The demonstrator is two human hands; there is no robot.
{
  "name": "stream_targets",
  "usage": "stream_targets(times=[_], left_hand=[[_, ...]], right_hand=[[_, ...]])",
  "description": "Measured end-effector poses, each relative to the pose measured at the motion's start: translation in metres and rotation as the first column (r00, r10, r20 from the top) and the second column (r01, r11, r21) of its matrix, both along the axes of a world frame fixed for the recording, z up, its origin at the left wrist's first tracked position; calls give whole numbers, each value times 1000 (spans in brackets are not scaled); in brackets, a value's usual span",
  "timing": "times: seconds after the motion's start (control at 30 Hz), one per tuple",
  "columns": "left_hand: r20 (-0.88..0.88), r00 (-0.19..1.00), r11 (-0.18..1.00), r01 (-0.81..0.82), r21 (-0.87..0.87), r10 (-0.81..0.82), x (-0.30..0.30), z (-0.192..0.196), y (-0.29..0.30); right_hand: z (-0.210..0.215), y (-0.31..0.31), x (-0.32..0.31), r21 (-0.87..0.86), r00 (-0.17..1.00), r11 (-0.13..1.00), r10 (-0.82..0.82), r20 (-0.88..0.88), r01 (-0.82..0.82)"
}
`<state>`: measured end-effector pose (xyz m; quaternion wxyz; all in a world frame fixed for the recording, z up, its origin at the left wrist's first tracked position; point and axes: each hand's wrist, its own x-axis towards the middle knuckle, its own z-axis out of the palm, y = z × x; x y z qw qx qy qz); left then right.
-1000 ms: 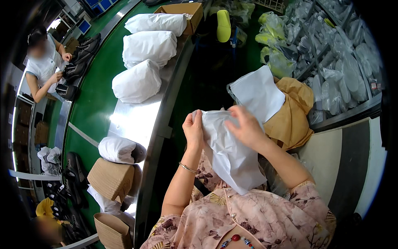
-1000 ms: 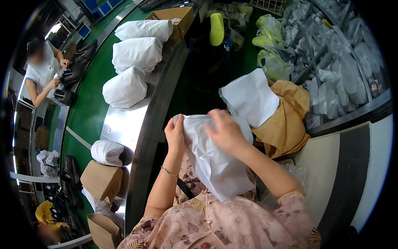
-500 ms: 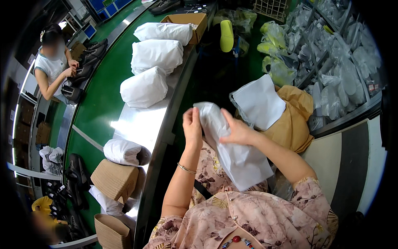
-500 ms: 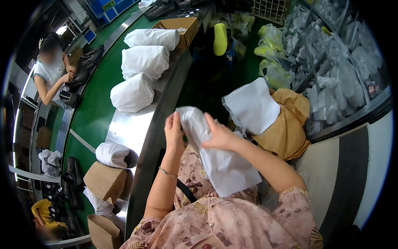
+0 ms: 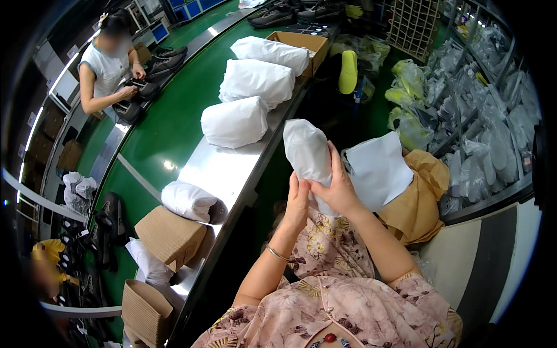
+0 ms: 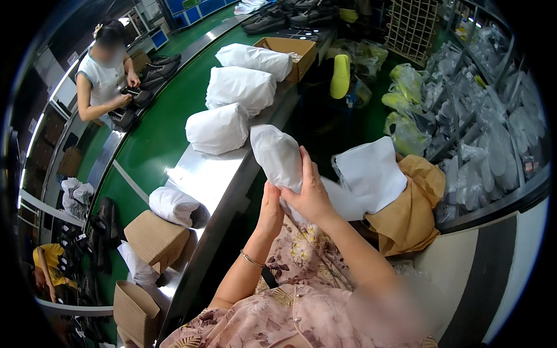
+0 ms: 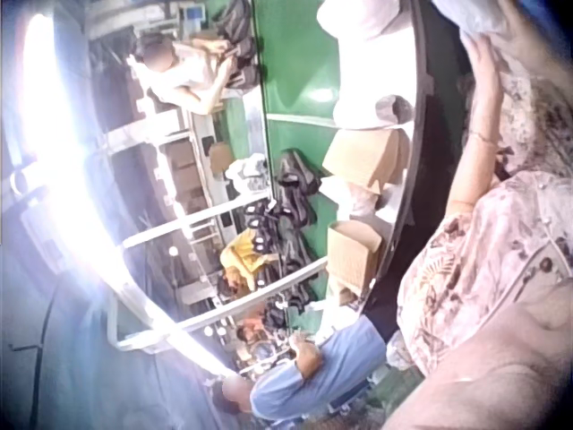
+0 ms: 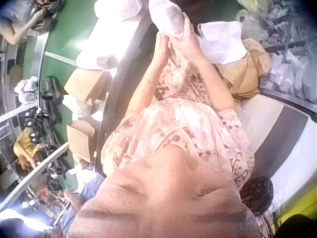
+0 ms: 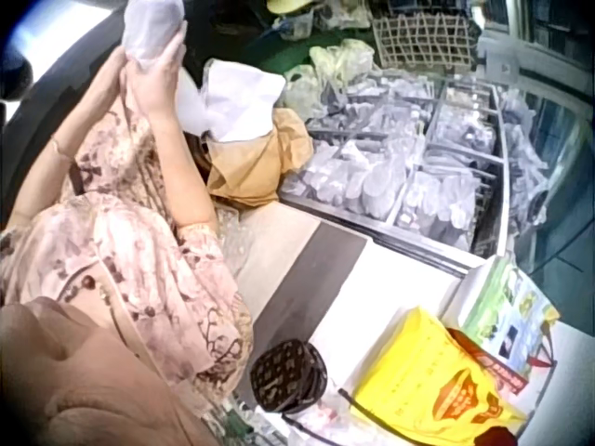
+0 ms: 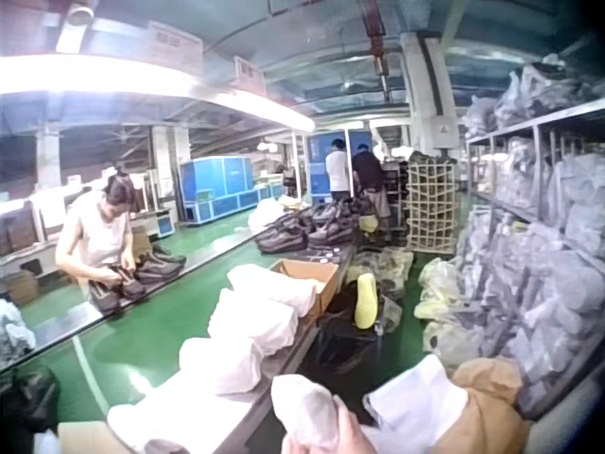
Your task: The person wraps shoe lasts in white protective sheets and organizes cardboard shoe supports on an assembly line.
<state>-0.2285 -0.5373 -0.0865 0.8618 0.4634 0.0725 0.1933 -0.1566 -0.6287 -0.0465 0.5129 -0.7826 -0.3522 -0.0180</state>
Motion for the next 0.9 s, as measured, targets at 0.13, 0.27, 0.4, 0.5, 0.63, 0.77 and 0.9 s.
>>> stream_targets(times=[0.13,0.27,0.4,0.5,0.63,0.77,0.9], left_hand=[[-84,984,987,-157,-17,155,-8,-8,10],[-100,988,958,-140,-252,118,-12,7,14],[-61,998,899,-51,-434,28,-12,11,12],[8,995,851,88,-518,-98,-14,14,15],[-14,995,896,79,-438,-94,-18,8,23],[212,955,871,280,-403,-209,-20,10,23],[279,895,867,422,-266,-350,-24,31,31]], right_hand=[[22,-15,2,332,759,893,438,-481,-305],[0,-35,4,264,679,920,391,-621,-289],[-18,-20,-19,335,624,938,312,-717,-86],[-23,-14,-13,447,538,894,389,-748,-25],[-10,-9,-17,630,318,776,600,-734,-11],[-1,-1,-34,673,-64,708,698,-714,215],[-13,-2,-30,654,-196,738,675,-711,165]])
